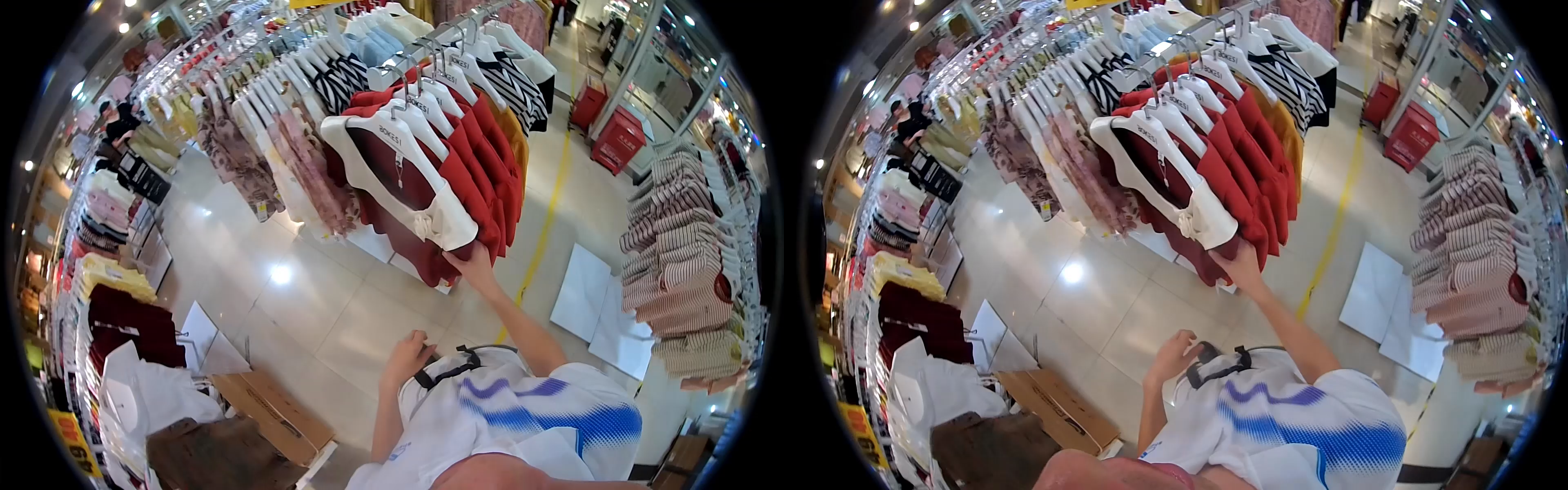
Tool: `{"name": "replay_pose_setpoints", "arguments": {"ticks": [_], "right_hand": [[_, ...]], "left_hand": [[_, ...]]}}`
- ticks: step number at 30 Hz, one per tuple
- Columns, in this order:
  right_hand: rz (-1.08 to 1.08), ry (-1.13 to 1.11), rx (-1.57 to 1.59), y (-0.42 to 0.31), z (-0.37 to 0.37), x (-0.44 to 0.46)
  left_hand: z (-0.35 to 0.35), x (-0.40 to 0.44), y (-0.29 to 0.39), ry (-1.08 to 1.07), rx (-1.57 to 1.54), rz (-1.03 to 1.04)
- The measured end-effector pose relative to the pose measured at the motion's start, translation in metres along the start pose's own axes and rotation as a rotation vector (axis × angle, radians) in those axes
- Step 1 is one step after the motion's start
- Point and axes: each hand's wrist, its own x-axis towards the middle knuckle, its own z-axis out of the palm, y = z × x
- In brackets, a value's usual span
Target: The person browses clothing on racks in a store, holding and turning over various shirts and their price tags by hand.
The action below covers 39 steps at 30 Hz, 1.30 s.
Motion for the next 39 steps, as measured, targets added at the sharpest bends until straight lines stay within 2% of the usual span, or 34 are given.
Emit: {"name": "replay_pose_setpoints", "arguments": {"ticks": [2,3,5,7,12,14,15,17,19,21,22,23,24,25,26,27,29,34,36,39], "right_hand": [[0.171,0.061,-0.029,-0.003,-0.024,-0.015],[0.147,0.133,0.096,-0.006,0.055,0.028],[0.224,0.137,0.064,0.023,0.037,0.012],[0.215,0.122,0.195,0.038,0.033,0.001],[0.584,-0.120,0.517,0.026,0.025,0.005],[0.662,-0.186,0.583,0.006,0.015,0.008],[0.690,-0.227,0.607,0.000,0.013,0.006],[0.710,-0.281,0.681,0.015,0.015,-0.004],[0.730,-0.334,0.755,0.016,0.012,-0.012],[0.670,-0.526,0.797,0.010,-0.002,-0.017],[0.690,-0.450,0.646,-0.005,-0.007,-0.018],[0.689,-0.428,0.649,0.000,-0.009,-0.023],[0.646,-0.467,0.630,0.009,-0.010,-0.028],[0.603,-0.506,0.613,-0.007,-0.020,-0.020],[0.443,-0.492,0.508,-0.023,-0.039,-0.017],[0.444,-0.477,0.509,-0.019,-0.046,-0.016],[0.209,-0.443,0.266,-0.013,-0.052,-0.017],[0.127,-0.391,0.188,0.029,-0.050,-0.028],[-0.029,-0.310,0.133,0.039,-0.055,-0.031],[0.068,-0.399,0.193,0.036,-0.069,-0.030]], "left_hand": [[0.012,-0.003,0.011,0.006,-0.015,0.058],[-0.070,0.025,-0.038,0.012,0.131,0.067],[-0.050,0.032,-0.032,-0.008,0.086,0.138],[-0.042,0.033,-0.028,-0.007,0.040,0.148],[-0.030,0.062,-0.027,0.041,-0.068,0.149],[-0.016,0.078,-0.018,0.301,-0.047,0.132],[-0.013,0.086,-0.011,0.297,-0.034,0.128],[-0.006,0.102,0.003,0.526,0.027,0.212],[0.004,0.108,-0.004,0.515,-0.035,0.191],[0.018,0.114,-0.014,0.503,-0.113,0.184],[0.020,0.112,-0.022,0.434,-0.192,0.092],[0.022,0.113,-0.029,0.359,-0.267,0.000],[0.019,0.112,-0.007,0.475,-0.140,0.160],[0.015,0.111,0.004,0.455,-0.136,0.174],[0.012,0.108,0.010,0.423,-0.165,0.094],[0.012,0.106,0.013,0.395,-0.196,0.011],[0.014,0.106,0.008,0.408,-0.157,0.041],[0.026,0.114,0.003,0.491,-0.059,0.113],[0.031,0.116,0.010,0.455,-0.007,-0.019],[0.038,0.123,0.001,0.491,0.147,0.080]]}}
